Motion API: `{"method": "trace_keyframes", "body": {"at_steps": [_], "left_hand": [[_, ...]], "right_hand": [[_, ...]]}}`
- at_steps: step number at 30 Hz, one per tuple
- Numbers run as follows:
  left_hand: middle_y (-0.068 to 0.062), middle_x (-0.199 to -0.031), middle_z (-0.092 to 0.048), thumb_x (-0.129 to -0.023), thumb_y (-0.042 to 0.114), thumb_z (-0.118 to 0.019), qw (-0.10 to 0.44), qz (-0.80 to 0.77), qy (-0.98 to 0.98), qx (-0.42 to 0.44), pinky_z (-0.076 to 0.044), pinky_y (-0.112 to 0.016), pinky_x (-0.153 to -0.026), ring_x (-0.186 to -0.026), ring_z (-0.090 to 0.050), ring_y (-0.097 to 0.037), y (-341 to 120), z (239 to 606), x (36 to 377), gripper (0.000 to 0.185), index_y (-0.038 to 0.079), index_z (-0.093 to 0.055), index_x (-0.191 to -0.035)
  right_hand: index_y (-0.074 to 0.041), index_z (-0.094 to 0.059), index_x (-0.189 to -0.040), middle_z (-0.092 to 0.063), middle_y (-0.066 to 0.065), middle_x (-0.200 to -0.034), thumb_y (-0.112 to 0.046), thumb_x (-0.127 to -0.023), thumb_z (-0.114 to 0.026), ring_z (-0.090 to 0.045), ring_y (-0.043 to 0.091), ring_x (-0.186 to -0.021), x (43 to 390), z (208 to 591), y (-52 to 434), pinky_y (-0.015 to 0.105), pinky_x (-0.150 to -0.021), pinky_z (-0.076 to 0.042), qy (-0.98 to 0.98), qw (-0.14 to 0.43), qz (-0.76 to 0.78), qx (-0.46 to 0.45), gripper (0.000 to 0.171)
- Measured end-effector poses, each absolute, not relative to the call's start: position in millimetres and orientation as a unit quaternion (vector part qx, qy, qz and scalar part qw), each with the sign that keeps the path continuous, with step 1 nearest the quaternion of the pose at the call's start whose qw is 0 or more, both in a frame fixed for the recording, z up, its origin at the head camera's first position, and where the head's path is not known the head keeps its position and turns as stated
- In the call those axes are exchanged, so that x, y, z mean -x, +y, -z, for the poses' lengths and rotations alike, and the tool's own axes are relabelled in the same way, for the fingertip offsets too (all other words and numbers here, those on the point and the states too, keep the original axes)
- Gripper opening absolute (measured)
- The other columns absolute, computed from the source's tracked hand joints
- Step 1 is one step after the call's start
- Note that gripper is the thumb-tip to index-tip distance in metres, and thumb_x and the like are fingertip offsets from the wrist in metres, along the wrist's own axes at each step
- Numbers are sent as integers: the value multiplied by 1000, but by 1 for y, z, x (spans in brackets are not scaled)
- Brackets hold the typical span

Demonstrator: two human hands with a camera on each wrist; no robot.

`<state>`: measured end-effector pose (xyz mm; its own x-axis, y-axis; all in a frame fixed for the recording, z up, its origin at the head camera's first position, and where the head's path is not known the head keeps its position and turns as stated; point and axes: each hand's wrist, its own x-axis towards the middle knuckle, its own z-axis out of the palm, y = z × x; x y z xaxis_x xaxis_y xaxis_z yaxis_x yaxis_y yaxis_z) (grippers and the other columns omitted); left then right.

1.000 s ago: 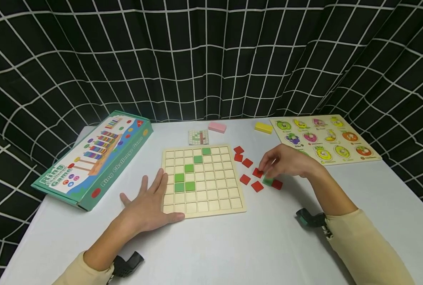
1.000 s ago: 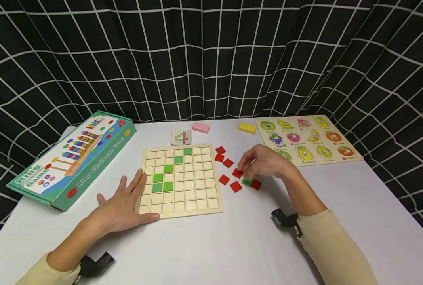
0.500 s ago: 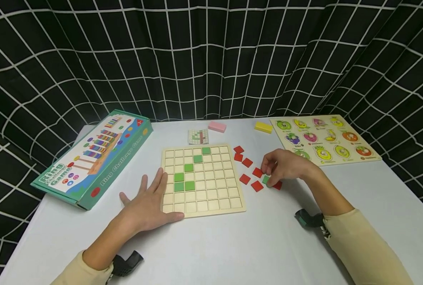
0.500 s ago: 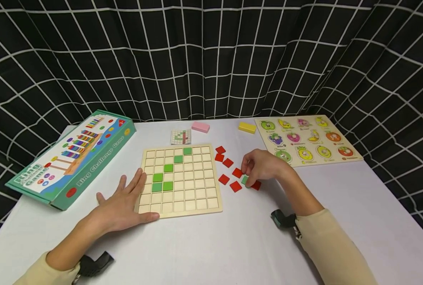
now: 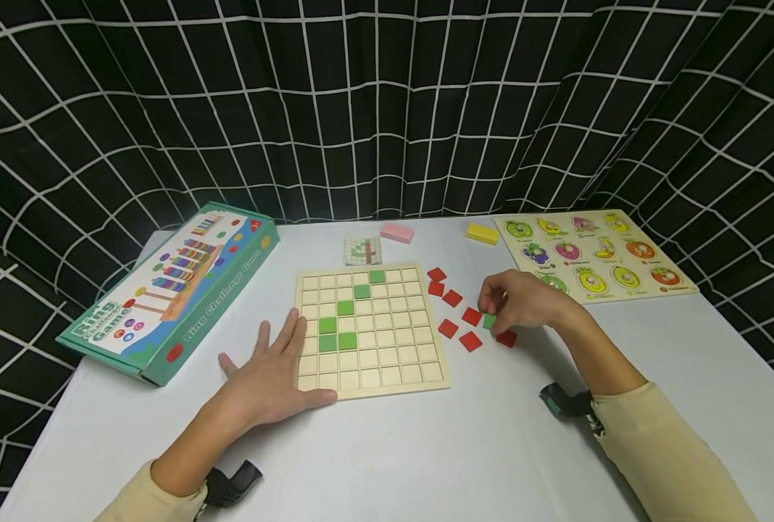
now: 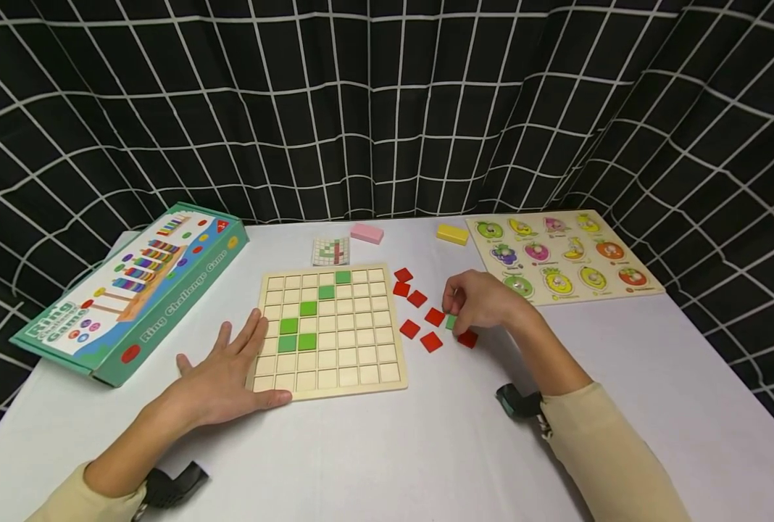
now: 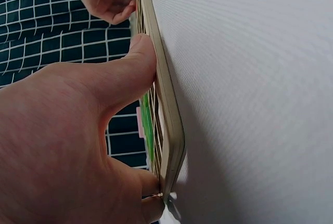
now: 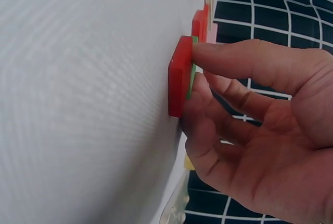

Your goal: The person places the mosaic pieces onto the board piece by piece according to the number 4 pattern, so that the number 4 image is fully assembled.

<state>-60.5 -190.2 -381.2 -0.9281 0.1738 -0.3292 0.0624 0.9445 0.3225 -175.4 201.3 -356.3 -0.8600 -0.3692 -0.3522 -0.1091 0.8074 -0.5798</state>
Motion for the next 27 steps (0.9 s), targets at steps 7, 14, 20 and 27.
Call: {"method": "trace_keyframes", "body": {"at_steps": [7, 14, 20, 27], "left_hand": [[-11, -177, -2, -80, 75, -72, 177, -152, 970, -62, -2, -98, -93, -157, -2, -56, -190, 382, 61, 127, 6, -12, -167], [-11, -177, -2, -79, 75, -73, 178, -153, 970, -61, -2, -98, -93, -157, -3, -56, -190, 382, 60, 127, 7, -12, -168], [-11, -177, -2, -79, 75, -73, 178, -153, 970, -61, -2, -98, -93, -157, -3, -56, -190, 381, 60, 127, 7, -12, -168], [-10, -177, -2, -79, 76, -72, 177, -151, 971, -61, -2, -98, -93, -157, -3, -56, -190, 382, 60, 128, 7, -11, -168]], "right_hand": [[-5, -70, -100, -64, 11, -95, -2, -74, -87, -57, 26, -90, 179, 357, 203, 32, -71, -51, 930, 210, 282, 109, 31], [-6, -76, -102, -66, 10, -96, -1, -76, -86, -56, 26, -92, 181, 359, 207, 31, -72, -50, 936, 199, 277, 90, 29], [-5, -79, -102, -68, 10, -94, 1, -76, -85, -56, 26, -93, 182, 359, 208, 31, -72, -50, 933, 203, 285, 88, 27], [-5, -79, -102, -69, 10, -93, 2, -76, -84, -56, 26, -93, 181, 359, 210, 31, -71, -51, 931, 206, 286, 96, 27]]}}
